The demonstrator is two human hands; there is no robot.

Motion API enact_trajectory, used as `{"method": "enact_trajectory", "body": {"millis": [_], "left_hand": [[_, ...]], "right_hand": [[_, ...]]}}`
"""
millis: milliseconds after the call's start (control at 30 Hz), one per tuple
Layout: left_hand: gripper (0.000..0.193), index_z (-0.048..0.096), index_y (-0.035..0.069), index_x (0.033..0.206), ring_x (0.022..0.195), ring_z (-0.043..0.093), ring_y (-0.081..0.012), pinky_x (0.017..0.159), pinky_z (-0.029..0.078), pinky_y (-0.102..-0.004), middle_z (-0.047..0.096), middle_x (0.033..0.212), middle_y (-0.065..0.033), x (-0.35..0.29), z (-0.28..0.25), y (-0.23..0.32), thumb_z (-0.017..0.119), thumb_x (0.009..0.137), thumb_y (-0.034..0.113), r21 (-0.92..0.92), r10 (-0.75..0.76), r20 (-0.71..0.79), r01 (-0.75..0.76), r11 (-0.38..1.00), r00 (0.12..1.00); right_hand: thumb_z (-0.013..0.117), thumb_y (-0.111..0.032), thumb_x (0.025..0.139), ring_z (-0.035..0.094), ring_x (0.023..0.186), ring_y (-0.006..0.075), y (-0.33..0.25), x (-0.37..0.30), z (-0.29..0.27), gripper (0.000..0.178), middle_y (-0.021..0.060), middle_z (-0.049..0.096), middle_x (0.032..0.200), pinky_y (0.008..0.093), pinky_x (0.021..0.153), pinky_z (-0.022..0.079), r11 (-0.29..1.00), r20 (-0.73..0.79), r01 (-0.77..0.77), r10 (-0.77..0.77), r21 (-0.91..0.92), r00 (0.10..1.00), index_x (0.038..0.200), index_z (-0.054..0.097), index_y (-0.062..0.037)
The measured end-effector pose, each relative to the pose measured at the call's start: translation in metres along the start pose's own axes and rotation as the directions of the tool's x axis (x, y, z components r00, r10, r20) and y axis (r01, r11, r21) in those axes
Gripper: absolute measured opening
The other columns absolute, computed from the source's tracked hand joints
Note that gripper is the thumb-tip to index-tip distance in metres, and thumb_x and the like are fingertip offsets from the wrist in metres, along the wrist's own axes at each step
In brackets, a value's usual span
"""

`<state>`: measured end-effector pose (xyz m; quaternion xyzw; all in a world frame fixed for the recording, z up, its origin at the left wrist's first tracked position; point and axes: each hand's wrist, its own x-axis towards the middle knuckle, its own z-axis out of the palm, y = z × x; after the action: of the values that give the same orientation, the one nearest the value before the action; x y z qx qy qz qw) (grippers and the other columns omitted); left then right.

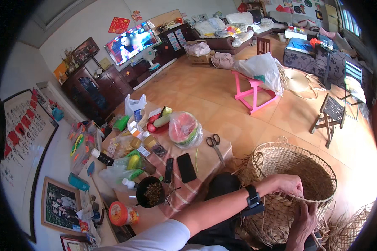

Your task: Repairing or weaving a large wicker basket using bamboo or wood strips while sitting on the floor.

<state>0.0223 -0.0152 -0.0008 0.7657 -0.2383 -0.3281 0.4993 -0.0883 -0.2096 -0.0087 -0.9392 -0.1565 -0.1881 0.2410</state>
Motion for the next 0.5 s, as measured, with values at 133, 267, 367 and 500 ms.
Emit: {"method": "enact_trajectory", "body": {"millis": [133, 267, 367, 500], "left_hand": [[0.022, 0.078, 0.007, 0.099, 0.055, 0.057, -0.0130, 0.048, 0.043, -0.0317, 0.068, 0.067, -0.0026, -0.002, 0.000, 0.003, 0.071, 0.082, 0.018, -0.056, -0.193, -0.020, 0.192, 0.980, 0.981], [0.022, 0.079, 0.007, 0.097, 0.056, 0.058, -0.0130, 0.049, 0.044, -0.0323, 0.067, 0.067, -0.0016, 0.005, 0.006, -0.012, 0.073, 0.085, 0.025, -0.048, -0.149, -0.089, 0.145, 0.988, 0.985], [0.021, 0.078, 0.005, 0.095, 0.056, 0.059, -0.0136, 0.049, 0.044, -0.0310, 0.067, 0.068, -0.0018, 0.009, 0.002, -0.012, 0.071, 0.084, 0.021, -0.059, -0.114, -0.072, 0.110, 0.992, 0.991], [0.020, 0.078, 0.004, 0.096, 0.059, 0.065, -0.0177, 0.051, 0.050, -0.0352, 0.073, 0.072, -0.0079, 0.006, 0.006, -0.002, 0.067, 0.082, 0.014, -0.150, -0.128, -0.024, 0.123, 0.981, 0.991]], "right_hand": [[0.065, -0.008, 0.089, 0.064, 0.085, 0.0399, -0.017, -0.005, -0.028, 0.019, 0.0170, 0.060, 0.101, 0.0493, 0.069, 0.049, 0.985, 0.123, -0.148, 0.159, -0.092, 0.980, 0.108, 0.068, -0.0071], [0.065, -0.009, 0.089, 0.064, 0.077, 0.0397, -0.015, -0.007, -0.042, 0.014, 0.0164, 0.062, 0.093, 0.0498, 0.064, 0.048, 0.979, 0.120, -0.117, 0.138, -0.164, 0.983, 0.103, 0.066, -0.0076], [0.065, -0.010, 0.090, 0.063, 0.078, 0.0413, -0.014, -0.002, -0.024, 0.010, 0.0177, 0.063, 0.091, 0.0506, 0.064, 0.047, 0.985, 0.085, -0.116, 0.127, -0.125, 0.988, 0.099, 0.065, -0.0055], [0.066, -0.010, 0.091, 0.064, 0.080, 0.0420, -0.014, 0.002, -0.023, 0.012, 0.0196, 0.065, 0.095, 0.0503, 0.066, 0.048, 0.988, 0.098, -0.125, 0.133, -0.086, 0.986, 0.100, 0.065, -0.0027]]}}
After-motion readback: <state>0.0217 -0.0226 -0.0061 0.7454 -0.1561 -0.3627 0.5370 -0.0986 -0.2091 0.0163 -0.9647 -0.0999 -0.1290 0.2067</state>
